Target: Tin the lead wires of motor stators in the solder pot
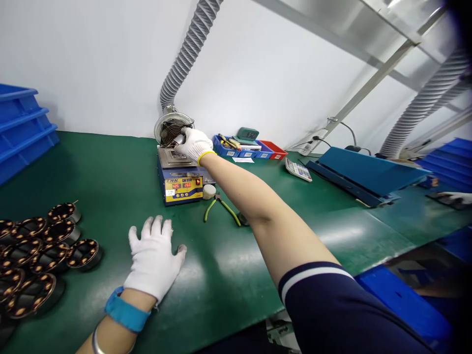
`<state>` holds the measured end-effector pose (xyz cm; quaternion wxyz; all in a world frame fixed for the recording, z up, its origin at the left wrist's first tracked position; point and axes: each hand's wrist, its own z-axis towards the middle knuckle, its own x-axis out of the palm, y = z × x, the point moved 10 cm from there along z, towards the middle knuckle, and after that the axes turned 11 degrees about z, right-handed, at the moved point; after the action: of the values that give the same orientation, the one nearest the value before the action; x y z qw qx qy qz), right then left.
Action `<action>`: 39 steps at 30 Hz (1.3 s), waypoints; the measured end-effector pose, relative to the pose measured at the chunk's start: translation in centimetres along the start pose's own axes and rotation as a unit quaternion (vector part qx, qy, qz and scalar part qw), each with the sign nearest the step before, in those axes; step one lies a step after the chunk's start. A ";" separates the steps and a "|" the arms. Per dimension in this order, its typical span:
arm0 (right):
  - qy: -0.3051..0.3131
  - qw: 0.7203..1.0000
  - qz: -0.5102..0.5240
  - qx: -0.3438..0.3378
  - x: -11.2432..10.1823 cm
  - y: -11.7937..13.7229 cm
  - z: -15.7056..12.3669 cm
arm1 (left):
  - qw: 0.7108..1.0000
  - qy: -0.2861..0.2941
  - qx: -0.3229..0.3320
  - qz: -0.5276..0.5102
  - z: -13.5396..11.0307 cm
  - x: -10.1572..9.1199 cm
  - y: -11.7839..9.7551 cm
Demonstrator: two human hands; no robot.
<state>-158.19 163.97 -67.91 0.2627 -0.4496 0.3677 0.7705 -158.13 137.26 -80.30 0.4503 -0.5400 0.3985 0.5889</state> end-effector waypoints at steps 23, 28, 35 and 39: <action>0.063 0.997 -0.054 -0.007 0.2 2.2 0.4 | 0.999 0.014 -0.030 0.035 0.1 -0.7 1.1; 0.055 0.997 -0.053 -0.002 0.5 2.1 0.6 | 0.990 -0.024 -0.125 0.063 0.6 -3.1 6.0; 0.057 0.997 -0.046 -0.004 0.5 2.5 0.7 | 0.977 0.096 -0.185 0.049 0.8 -2.3 9.9; 0.063 0.997 -0.042 -0.001 0.3 2.6 0.8 | 0.975 0.118 -0.183 0.049 0.8 -1.7 9.6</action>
<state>-160.63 163.10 -67.02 0.2706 -0.5125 0.3639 0.7292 -167.57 135.18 -78.68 0.2641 -0.6593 0.3600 0.6049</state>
